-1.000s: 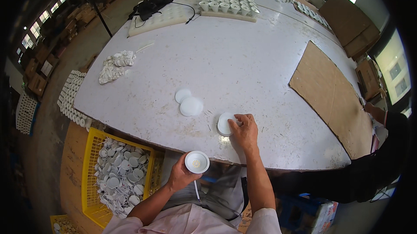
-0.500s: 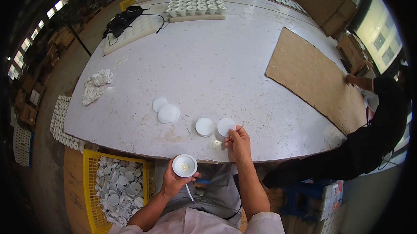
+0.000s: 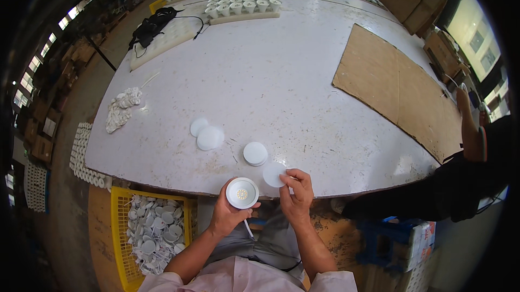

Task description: The person assembles light fixtures by taking lamp housings, fitting circular diffuser discs onto them by hand, and placing the assembled units on the table.

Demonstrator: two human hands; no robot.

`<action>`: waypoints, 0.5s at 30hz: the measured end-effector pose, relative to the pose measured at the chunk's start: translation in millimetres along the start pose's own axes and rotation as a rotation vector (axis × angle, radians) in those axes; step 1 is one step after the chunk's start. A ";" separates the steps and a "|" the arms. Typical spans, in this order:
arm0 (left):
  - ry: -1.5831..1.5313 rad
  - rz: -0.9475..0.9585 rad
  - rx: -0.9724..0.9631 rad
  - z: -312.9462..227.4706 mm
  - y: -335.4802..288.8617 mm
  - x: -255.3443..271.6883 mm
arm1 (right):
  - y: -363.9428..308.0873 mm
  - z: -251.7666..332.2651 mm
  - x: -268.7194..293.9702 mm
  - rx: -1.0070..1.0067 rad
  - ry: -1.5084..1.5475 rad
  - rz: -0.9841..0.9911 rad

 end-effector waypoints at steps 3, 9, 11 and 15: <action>-0.026 0.055 -0.037 -5.3 5.5 -4.5 | -10.2 8.0 -2.8 0.096 -0.067 0.034; -0.036 0.064 -0.071 -6.1 4.3 -6.4 | -17.7 16.0 -5.9 0.146 -0.016 0.014; -0.020 0.082 -0.075 -6.9 5.0 -6.3 | -18.3 14.8 -6.4 0.103 -0.031 0.032; -0.029 0.090 -0.061 -7.7 1.8 -8.0 | -24.9 17.2 -10.8 0.120 -0.030 0.084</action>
Point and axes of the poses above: each hand's wrist, its own y-axis towards the middle knuckle, its own x-axis out of the back of the hand, z = x × y, the point moved 3 cm from there along y, towards the middle knuckle, and after that the axes turned 5 degrees about x, right-handed, at the moved point
